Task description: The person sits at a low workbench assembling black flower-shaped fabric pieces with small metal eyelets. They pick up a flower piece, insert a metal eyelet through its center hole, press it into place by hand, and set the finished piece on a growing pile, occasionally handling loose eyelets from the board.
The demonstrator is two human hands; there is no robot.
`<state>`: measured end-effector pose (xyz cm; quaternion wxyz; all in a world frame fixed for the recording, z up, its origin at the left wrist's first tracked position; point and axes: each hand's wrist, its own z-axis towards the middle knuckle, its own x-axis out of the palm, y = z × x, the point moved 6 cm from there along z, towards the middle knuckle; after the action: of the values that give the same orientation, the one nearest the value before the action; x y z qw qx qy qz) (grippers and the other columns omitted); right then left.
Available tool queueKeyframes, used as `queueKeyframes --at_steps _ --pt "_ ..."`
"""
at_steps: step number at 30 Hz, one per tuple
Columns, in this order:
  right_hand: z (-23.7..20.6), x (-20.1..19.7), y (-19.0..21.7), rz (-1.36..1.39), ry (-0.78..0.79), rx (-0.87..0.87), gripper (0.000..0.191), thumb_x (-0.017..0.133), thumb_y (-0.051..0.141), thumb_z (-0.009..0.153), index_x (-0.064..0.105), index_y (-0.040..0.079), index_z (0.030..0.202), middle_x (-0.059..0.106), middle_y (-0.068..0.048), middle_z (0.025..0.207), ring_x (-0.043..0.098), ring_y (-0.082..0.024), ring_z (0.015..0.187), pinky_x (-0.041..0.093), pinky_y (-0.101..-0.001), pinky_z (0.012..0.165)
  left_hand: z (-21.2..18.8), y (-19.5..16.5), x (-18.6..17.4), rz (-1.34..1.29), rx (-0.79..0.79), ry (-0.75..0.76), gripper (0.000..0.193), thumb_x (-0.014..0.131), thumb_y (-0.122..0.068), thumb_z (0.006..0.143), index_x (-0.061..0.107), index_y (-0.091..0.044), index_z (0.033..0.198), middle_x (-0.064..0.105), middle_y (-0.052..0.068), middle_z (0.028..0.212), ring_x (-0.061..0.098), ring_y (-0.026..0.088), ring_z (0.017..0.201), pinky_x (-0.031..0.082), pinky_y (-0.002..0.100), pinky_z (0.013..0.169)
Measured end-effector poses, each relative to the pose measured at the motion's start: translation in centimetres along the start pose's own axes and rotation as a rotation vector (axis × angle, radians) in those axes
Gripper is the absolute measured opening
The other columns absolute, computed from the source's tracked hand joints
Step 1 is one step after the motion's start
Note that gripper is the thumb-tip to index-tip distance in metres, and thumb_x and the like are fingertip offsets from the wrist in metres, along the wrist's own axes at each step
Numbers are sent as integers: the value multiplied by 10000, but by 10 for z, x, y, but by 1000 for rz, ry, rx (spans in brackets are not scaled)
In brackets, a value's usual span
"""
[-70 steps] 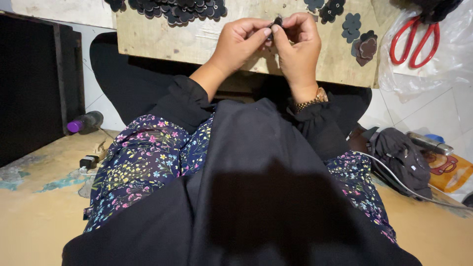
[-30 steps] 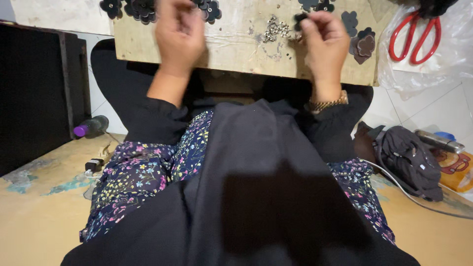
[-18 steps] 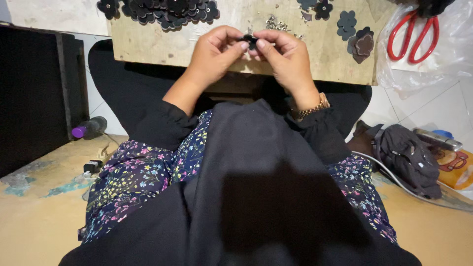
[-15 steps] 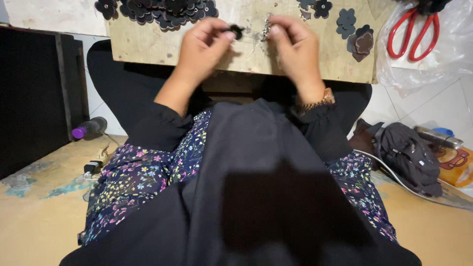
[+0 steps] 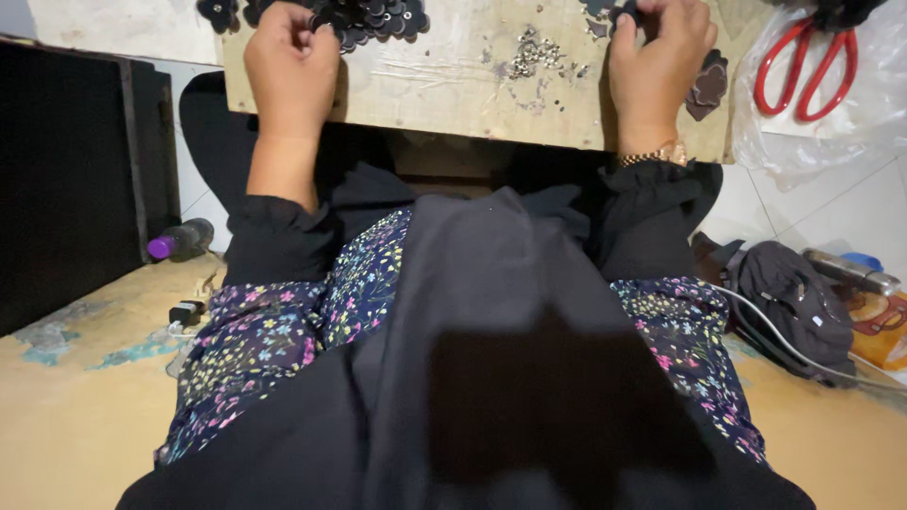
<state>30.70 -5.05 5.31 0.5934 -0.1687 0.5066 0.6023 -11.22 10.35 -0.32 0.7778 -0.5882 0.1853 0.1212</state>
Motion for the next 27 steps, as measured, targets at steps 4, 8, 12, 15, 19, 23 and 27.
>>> queueKeyframes --at_steps 4,8,12,15,19,23,27 --pt "-1 1 -10 145 0 43 219 845 43 922 660 63 1038 687 -79 1029 610 -293 994 505 -399 878 2 -15 0 -2 -8 -31 209 790 -32 959 604 -12 1052 637 12 735 599 86 626 494 259 608" --pt "-10 11 -23 524 -24 178 260 796 -9 997 635 25 1198 668 -35 1046 635 -146 952 539 -292 871 -4 -38 -6 13 67 -97 322 816 -36 951 530 -10 1098 586 -9 740 572 60 621 472 239 625" --pt "-17 16 -18 862 -73 253 244 717 -53 1042 627 -23 1267 693 -33 1123 657 -105 1020 556 -256 929 -15 -57 17 -236 20 -16 233 769 -8 1007 560 -32 1106 580 -12 854 531 49 702 436 204 631" --pt "-28 25 11 960 53 331 246 716 -47 1021 639 -20 1253 720 -47 1074 680 -115 978 558 -261 907 -26 -80 53 -381 39 219 209 763 -9 1028 597 -44 1150 585 -23 917 529 41 767 442 188 667" --pt "-47 31 72 1126 319 379 198 714 -10 1021 678 -22 1215 741 -60 1094 697 -113 975 582 -274 902 -47 -107 101 -738 -76 546 345 771 -44 1009 616 -49 1318 649 -32 1069 606 35 908 571 202 837" --pt "-50 23 114 1143 433 346 152 691 26 1039 703 -33 1179 749 -46 1086 697 -102 983 584 -264 916 -52 -109 109 -644 -144 563 220 769 -90 1016 722 -36 1223 758 14 1042 676 49 909 569 223 829" --pt "-46 16 124 995 443 228 147 688 66 1042 730 -11 1159 739 -51 1077 690 -105 971 570 -258 872 -52 -103 105 -717 -161 501 169 754 -69 1015 735 -2 1168 766 35 1061 703 71 959 583 245 865"
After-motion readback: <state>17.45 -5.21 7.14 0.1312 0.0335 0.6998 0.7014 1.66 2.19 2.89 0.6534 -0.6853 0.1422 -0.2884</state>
